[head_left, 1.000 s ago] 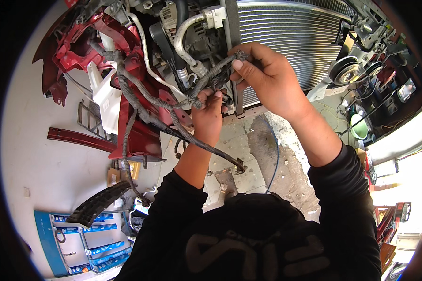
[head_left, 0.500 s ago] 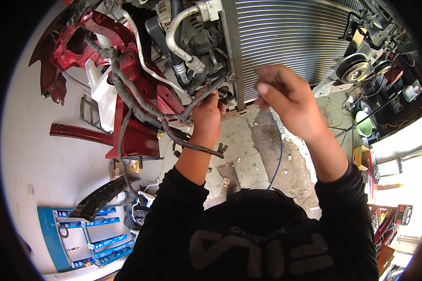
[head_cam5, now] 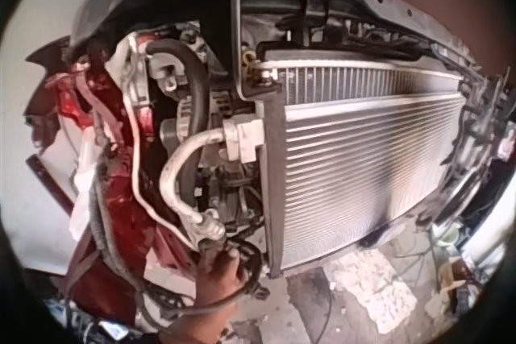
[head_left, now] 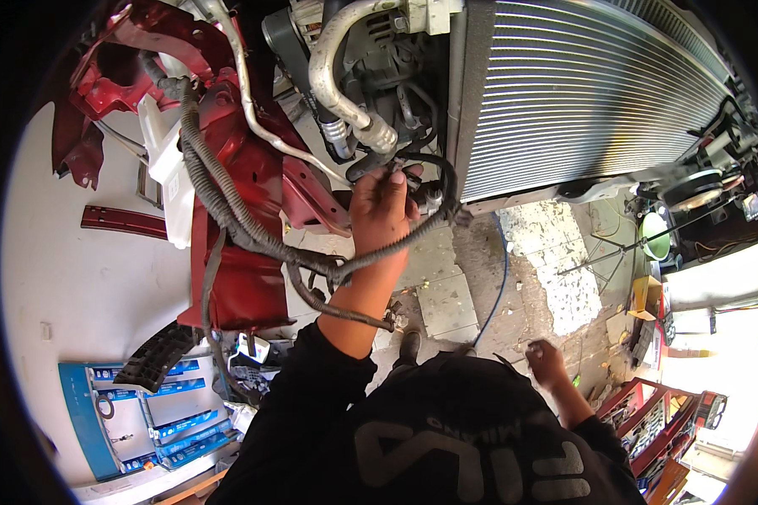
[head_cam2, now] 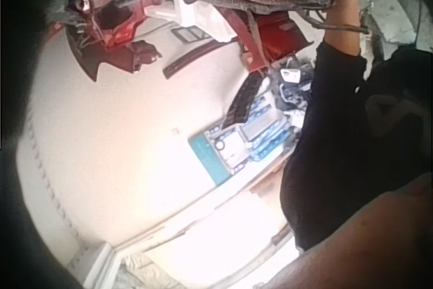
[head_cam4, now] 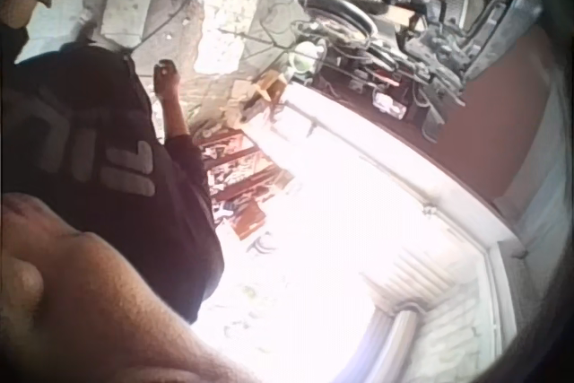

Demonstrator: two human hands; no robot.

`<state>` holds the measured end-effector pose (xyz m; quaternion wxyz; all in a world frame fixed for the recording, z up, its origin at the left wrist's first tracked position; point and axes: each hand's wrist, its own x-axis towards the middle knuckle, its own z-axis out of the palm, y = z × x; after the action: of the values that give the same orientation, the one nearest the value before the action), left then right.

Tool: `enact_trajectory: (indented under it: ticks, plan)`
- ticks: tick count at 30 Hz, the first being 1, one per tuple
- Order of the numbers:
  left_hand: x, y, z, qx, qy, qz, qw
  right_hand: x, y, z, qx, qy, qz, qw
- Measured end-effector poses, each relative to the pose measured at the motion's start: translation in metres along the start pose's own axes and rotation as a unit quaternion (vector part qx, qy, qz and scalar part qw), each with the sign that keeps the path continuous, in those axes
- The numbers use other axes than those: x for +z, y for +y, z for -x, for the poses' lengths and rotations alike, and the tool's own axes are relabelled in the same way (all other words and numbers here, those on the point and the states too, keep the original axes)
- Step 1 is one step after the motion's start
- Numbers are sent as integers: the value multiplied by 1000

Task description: The person walks through a garage and approaches a red car with its hood open. They handle a small circular car part and a black tool, then manipulate several wires and hoses near the radiator and engine bay. The person continues to adjust and connect components within the engine compartment.

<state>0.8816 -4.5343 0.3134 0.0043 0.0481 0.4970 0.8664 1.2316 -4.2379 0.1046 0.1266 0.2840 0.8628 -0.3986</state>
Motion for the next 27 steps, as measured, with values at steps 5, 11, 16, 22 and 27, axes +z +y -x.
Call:
enact_trajectory:
  ticks: [5, 11, 16, 22, 27]
  plan:
    - [-1, 2, 0, -11, -19, 18, 1000, 31, 113, 35, 51, -96, 78, 991]
    - [12, 1, 3, 10, -2, -32, 999, 44, 178, 51, 141, -136, 144, 970]
    - [16, 6, 5, 29, -36, -100, 994, 38, 176, 44, 150, -100, 119, 976]
    - [21, 5, 6, 123, -90, -188, 970, 32, 167, 33, 162, -86, 48, 982]
    - [25, 11, 6, 147, -89, -257, 951, 37, 182, 34, 166, -55, 34, 984]
